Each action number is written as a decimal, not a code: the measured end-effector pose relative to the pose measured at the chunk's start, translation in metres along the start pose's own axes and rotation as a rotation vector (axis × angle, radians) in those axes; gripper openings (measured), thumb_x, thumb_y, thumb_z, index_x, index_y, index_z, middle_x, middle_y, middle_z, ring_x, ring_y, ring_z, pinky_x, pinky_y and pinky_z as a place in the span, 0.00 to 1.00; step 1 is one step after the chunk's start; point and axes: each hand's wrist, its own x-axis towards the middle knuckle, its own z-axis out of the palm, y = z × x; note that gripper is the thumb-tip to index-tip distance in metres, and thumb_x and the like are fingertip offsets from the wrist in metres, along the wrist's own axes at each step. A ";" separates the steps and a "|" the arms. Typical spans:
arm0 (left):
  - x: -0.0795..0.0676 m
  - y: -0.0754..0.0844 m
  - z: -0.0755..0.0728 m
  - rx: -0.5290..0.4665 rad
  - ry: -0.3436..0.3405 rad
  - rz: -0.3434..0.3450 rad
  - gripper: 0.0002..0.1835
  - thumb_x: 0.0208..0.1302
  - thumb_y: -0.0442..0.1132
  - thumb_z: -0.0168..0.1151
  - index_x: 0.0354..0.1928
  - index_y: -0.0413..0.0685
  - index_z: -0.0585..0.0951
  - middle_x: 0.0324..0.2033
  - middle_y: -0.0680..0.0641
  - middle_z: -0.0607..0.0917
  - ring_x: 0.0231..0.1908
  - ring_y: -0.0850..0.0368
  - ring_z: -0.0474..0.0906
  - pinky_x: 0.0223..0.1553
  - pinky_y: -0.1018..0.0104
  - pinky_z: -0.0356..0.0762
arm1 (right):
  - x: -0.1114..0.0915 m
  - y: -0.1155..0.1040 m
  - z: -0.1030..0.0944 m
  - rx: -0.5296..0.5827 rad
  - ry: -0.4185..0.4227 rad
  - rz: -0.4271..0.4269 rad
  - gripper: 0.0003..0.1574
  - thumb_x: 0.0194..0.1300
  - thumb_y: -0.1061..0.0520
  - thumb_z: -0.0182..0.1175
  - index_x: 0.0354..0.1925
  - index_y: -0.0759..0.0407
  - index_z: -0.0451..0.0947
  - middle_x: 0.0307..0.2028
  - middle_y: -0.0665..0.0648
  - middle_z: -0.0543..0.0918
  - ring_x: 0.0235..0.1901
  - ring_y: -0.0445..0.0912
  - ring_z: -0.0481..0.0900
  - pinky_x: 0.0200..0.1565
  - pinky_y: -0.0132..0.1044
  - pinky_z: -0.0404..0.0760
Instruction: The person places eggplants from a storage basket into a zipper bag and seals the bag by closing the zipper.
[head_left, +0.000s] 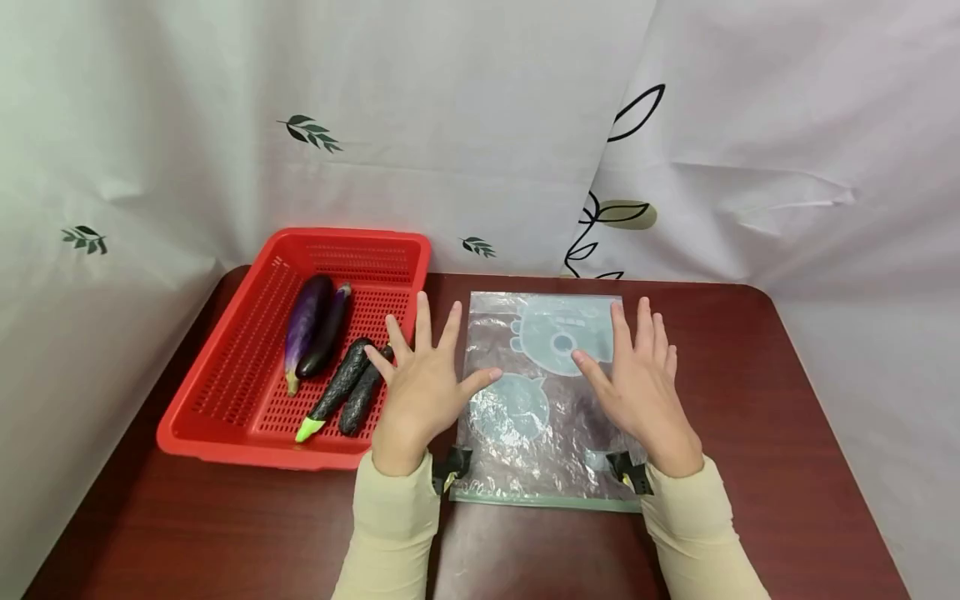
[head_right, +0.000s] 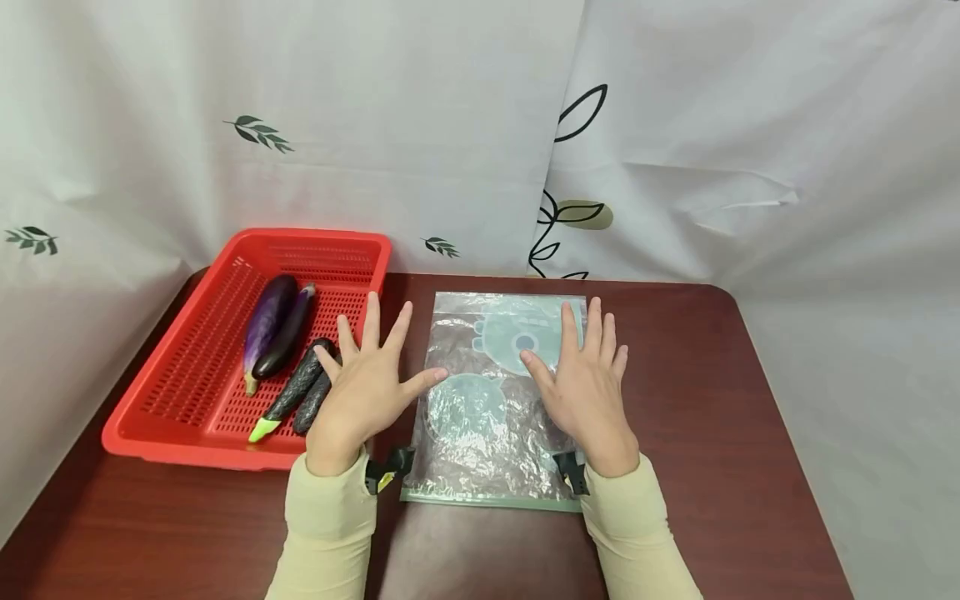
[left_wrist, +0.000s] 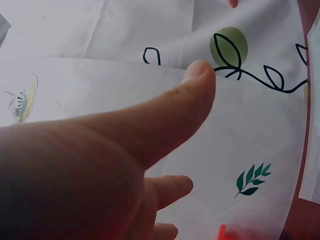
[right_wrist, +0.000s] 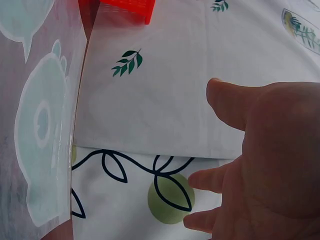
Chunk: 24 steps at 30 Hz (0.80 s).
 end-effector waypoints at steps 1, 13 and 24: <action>0.000 -0.001 -0.001 -0.004 -0.004 -0.004 0.56 0.58 0.71 0.62 0.81 0.64 0.45 0.79 0.43 0.31 0.72 0.22 0.24 0.59 0.19 0.21 | 0.001 0.000 0.000 0.000 0.003 -0.005 0.57 0.72 0.31 0.50 0.81 0.56 0.37 0.78 0.65 0.28 0.76 0.67 0.29 0.65 0.75 0.37; -0.004 -0.014 -0.013 0.001 -0.015 -0.023 0.54 0.61 0.70 0.60 0.81 0.64 0.44 0.78 0.45 0.28 0.72 0.22 0.24 0.60 0.19 0.23 | -0.001 0.001 -0.001 -0.002 0.005 -0.001 0.56 0.72 0.32 0.51 0.80 0.57 0.40 0.79 0.66 0.31 0.76 0.67 0.30 0.65 0.76 0.39; -0.006 -0.031 -0.028 -0.020 -0.024 -0.066 0.54 0.62 0.69 0.59 0.81 0.63 0.42 0.79 0.43 0.30 0.72 0.20 0.26 0.59 0.18 0.22 | -0.002 0.003 -0.002 0.001 0.013 -0.021 0.56 0.71 0.35 0.54 0.80 0.58 0.41 0.78 0.68 0.33 0.76 0.68 0.32 0.66 0.74 0.39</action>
